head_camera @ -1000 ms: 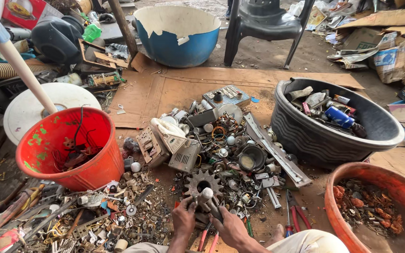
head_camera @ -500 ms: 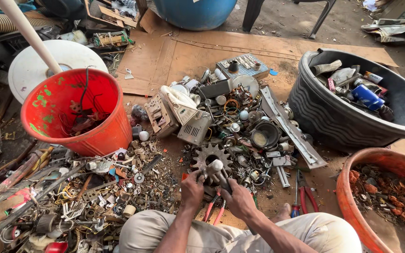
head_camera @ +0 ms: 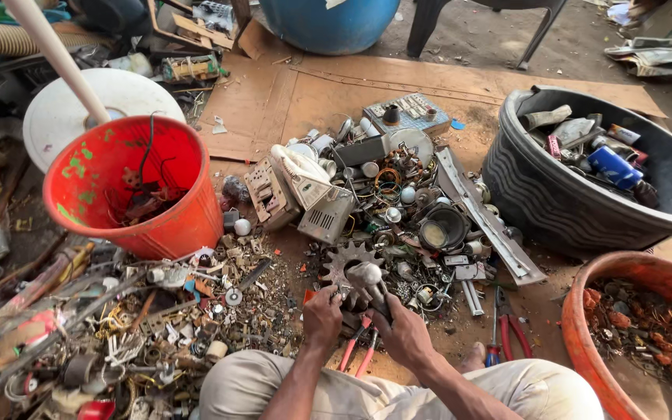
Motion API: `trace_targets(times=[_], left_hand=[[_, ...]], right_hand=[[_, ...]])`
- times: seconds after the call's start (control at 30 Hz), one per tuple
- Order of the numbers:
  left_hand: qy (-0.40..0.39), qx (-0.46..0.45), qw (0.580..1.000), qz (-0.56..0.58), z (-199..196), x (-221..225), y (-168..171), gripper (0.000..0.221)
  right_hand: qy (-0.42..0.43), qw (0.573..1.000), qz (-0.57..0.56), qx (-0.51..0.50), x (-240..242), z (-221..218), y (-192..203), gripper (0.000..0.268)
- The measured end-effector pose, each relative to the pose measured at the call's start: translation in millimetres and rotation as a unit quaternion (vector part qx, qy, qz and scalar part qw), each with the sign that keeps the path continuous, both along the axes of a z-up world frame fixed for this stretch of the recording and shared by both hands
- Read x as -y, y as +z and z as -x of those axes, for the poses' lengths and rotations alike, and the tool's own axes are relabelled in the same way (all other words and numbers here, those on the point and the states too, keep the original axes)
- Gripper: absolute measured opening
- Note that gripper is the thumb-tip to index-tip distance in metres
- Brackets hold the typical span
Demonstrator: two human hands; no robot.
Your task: The person sits on the ground and uses pliers and a hammer to break apart and separate small metal components from a pile of scrap. They repeatedly pick up items, strike them, and place the separated pieces into a red bucket.
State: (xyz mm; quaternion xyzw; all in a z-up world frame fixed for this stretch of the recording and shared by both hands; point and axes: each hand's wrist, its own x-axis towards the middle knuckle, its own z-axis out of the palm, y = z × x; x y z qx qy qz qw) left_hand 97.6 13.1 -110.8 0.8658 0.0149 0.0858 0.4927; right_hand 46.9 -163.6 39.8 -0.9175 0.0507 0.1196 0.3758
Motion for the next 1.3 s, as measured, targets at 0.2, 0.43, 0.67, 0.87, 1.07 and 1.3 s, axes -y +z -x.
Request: trace_targets(times=[0.2,0.43,0.67,0.87,1.07,1.3], left_hand=[[0.021,-0.036,0.999,-0.028,-8.8,6.3,-16.4,0.026],[0.004,-0.095,0.994,0.05,-7.3,-0.9,8.2,0.029],[0.099,-0.071,0.986,0.109,-11.7,-8.5,31.7,0.025],[0.026,-0.079,0.951,0.299,7.1,-7.9,57.0,0.022],[-0.029,-0.09,0.987,0.128,40.7,-12.4,77.1,0.022],[-0.171,0.084,0.972,0.134,72.0,-7.9,103.1,0.027]], right_hand=[[0.051,0.994,0.09,-0.024,-2.2,-9.2,-11.7,0.035],[-0.014,0.998,-0.05,0.022,3.3,-4.7,-6.9,0.035],[-0.202,0.914,-0.261,-0.235,8.8,1.8,-31.0,0.031],[-0.08,0.934,-0.267,-0.224,7.2,24.9,-102.8,0.037],[0.195,0.951,0.161,-0.177,2.3,20.4,-43.9,0.047],[0.112,0.946,-0.016,0.303,0.5,30.3,0.6,0.031]])
